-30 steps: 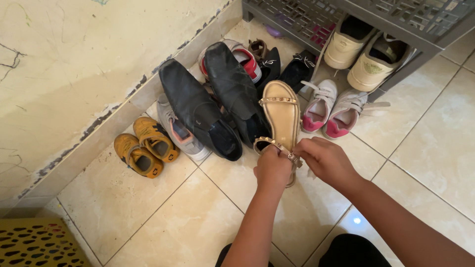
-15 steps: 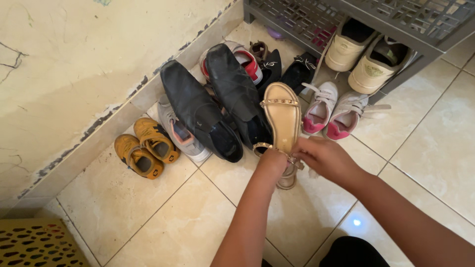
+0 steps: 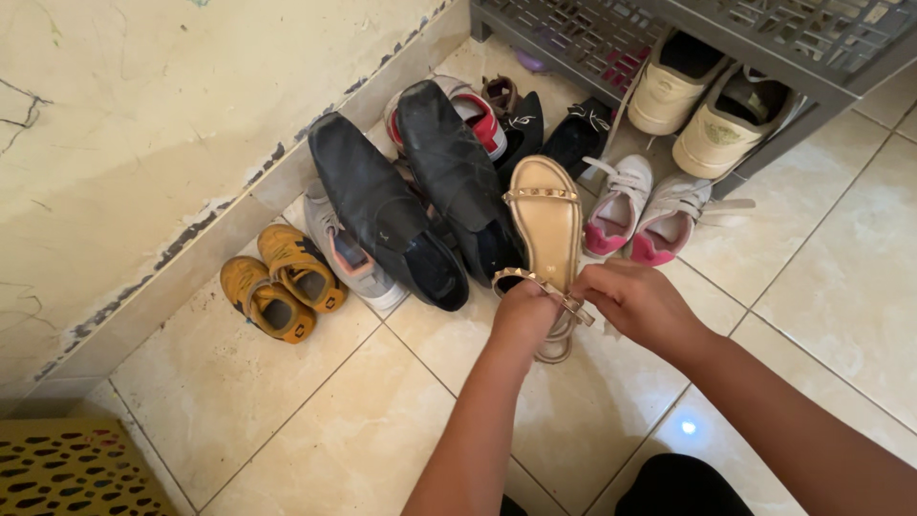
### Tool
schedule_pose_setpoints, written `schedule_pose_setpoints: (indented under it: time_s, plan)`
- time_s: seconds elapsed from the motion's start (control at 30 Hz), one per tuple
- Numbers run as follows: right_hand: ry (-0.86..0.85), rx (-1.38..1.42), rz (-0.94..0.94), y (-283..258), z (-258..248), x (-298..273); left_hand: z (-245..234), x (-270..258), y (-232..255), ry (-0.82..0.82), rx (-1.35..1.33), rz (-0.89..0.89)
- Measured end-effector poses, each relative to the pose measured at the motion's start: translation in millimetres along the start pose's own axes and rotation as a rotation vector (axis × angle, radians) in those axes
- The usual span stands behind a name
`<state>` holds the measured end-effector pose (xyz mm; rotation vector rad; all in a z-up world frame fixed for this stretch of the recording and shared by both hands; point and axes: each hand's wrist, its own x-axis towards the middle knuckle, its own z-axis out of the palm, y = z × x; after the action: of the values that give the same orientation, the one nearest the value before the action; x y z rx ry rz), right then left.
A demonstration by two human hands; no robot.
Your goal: The person removes several pairs of shoes from a metal shoe rack and places them on the floor. They then wipe the shoes with a white cloth, handling each pair individually before returning some to the rack.
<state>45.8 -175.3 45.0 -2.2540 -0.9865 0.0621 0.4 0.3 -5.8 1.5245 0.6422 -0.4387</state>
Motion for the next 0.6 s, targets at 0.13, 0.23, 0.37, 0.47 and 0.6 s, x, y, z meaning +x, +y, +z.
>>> schedule_pose_setpoints:
  time_s: [0.13,0.23,0.37,0.47,0.6]
  plan:
    - [-0.014,0.337,0.062,3,3,8,-4,19,-16,-0.187,-0.438,-0.032]
    - [-0.069,0.53,0.167,0,3,13,-7,20,-21,-0.177,-0.352,-0.048]
    - [-0.088,-0.061,-0.155,-7,-3,12,-3,4,-8,-0.048,-0.025,-0.018]
    - [-0.109,-0.225,-0.148,-5,-3,12,0,-6,18,0.127,0.461,-0.162]
    - [-0.173,0.393,0.287,13,12,16,1,-17,50,0.184,0.548,-0.193]
